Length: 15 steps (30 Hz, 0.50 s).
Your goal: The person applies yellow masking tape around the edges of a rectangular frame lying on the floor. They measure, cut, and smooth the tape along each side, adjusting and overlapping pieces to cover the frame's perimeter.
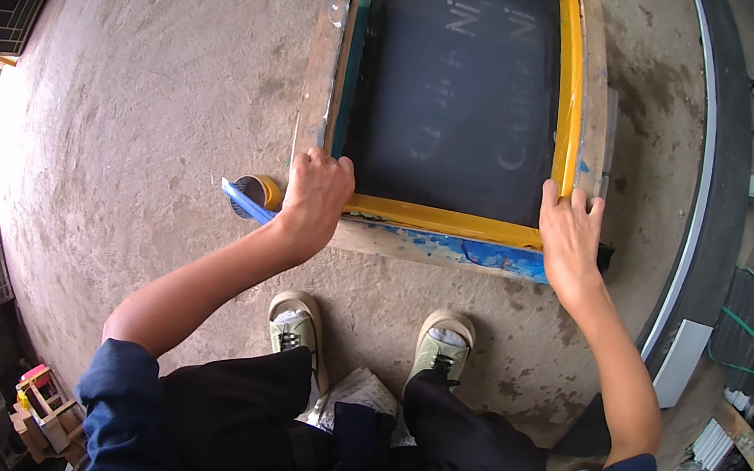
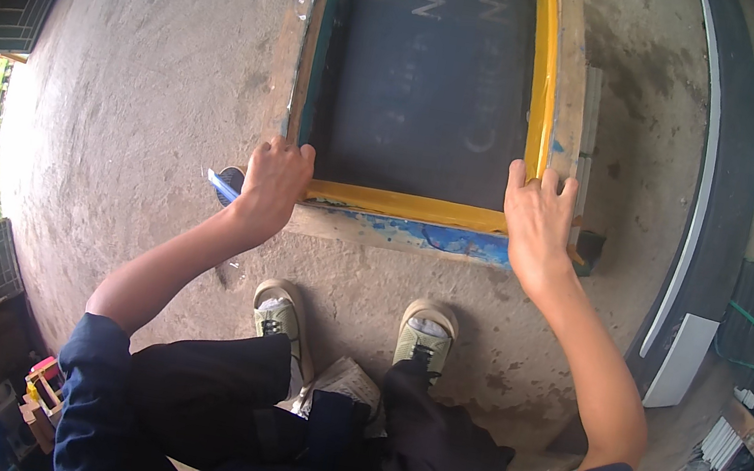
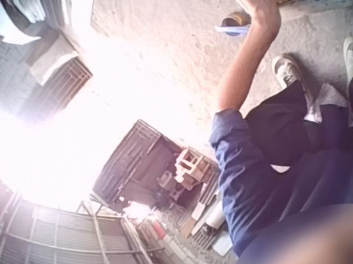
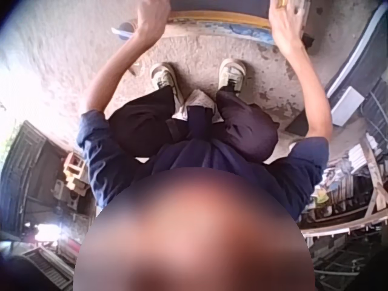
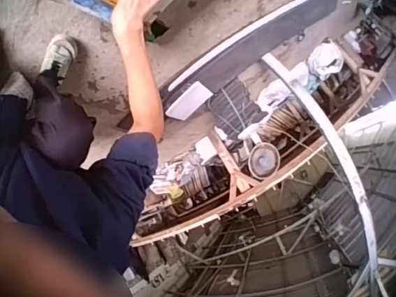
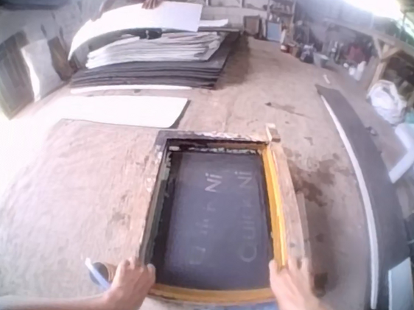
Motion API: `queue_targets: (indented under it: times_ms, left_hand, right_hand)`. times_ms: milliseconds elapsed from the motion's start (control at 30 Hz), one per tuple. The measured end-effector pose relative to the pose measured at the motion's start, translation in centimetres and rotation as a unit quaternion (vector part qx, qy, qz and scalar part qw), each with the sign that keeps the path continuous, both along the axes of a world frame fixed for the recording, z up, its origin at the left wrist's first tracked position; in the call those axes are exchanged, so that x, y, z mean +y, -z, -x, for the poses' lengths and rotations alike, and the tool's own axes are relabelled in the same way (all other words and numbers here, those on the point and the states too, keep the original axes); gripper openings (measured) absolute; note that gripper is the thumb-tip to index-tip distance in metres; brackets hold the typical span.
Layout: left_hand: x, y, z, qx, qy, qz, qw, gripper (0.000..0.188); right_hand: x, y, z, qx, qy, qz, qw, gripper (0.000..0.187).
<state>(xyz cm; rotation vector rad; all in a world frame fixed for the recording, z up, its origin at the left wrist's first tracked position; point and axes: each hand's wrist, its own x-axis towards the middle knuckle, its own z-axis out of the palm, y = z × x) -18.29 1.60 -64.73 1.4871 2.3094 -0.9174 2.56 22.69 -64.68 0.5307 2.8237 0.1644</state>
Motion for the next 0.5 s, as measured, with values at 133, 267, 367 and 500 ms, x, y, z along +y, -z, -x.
queue_targets:
  times_ms: [133, 267, 367, 500]
  left_hand:
    - [-0.9, -1.8, 1.5, -0.075, 0.068, -0.106, 0.989, 0.036]
    - [1.0, -0.7, 3.8, -0.202, 0.314, -0.214, 0.903, 0.053]
    - [4.3, 2.3, 3.4, -0.282, 0.478, -0.228, 0.800, 0.062]
    - [8.1, 5.7, 0.3, -0.351, 0.524, -0.191, 0.752, 0.059]
  right_hand:
    - [1.8, -0.1, -1.8, 0.171, 0.065, 0.121, 0.976, 0.034]
    - [1.7, 2.5, -3.6, 0.332, 0.136, 0.146, 0.922, 0.033]
    - [1.6, 4.8, -4.2, 0.390, 0.160, 0.181, 0.889, 0.035]
    - [1.6, 5.6, -4.7, 0.382, 0.176, 0.160, 0.893, 0.036]
